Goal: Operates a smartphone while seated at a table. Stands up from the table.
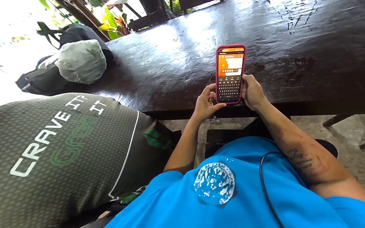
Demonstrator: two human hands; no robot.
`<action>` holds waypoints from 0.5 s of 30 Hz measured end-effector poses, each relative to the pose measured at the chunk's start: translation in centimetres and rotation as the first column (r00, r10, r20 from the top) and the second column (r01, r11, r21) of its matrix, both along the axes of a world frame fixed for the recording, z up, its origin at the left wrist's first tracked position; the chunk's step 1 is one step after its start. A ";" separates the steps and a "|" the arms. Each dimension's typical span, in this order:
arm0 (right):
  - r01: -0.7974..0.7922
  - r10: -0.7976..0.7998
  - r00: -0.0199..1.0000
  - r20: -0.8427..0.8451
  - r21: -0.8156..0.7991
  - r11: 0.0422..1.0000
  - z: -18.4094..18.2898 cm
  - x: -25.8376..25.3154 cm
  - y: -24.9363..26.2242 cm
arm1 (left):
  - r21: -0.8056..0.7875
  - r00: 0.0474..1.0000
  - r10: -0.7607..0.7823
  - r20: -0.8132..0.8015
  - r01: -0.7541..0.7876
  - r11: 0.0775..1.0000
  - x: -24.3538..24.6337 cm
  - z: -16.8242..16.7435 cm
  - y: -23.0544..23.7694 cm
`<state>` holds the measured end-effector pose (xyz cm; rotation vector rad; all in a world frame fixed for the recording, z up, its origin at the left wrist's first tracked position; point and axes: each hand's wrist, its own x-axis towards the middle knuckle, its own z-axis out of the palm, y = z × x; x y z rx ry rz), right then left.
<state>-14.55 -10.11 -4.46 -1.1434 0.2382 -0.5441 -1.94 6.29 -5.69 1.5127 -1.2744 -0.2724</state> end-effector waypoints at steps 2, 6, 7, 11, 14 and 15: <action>-0.013 0.013 1.000 0.017 -0.015 1.000 0.0 -0.1 0.0 | 0.006 1.000 0.004 -0.001 -0.004 1.000 0.0 0.1 0.0; -0.016 0.017 1.000 0.019 -0.063 0.998 0.3 -0.3 0.1 | 0.013 1.000 0.009 0.021 -0.009 1.000 0.1 -0.1 0.0; -0.013 0.014 1.000 0.013 -0.065 0.998 0.2 -0.2 0.1 | 0.012 1.000 0.007 0.016 -0.007 1.000 0.0 0.0 0.0; -0.005 0.005 1.000 0.013 -0.059 0.998 0.1 0.0 0.2 | 0.009 1.000 0.006 0.010 -0.006 1.000 -0.1 0.0 0.0; -0.007 0.008 1.000 0.017 -0.060 0.998 0.3 -0.2 0.2 | 0.005 1.000 0.005 0.000 -0.005 1.000 -0.1 0.0 0.0; -0.010 0.011 1.000 0.020 -0.057 0.998 0.3 -0.2 0.2 | 0.004 1.000 0.003 -0.002 -0.003 1.000 -0.1 0.0 0.0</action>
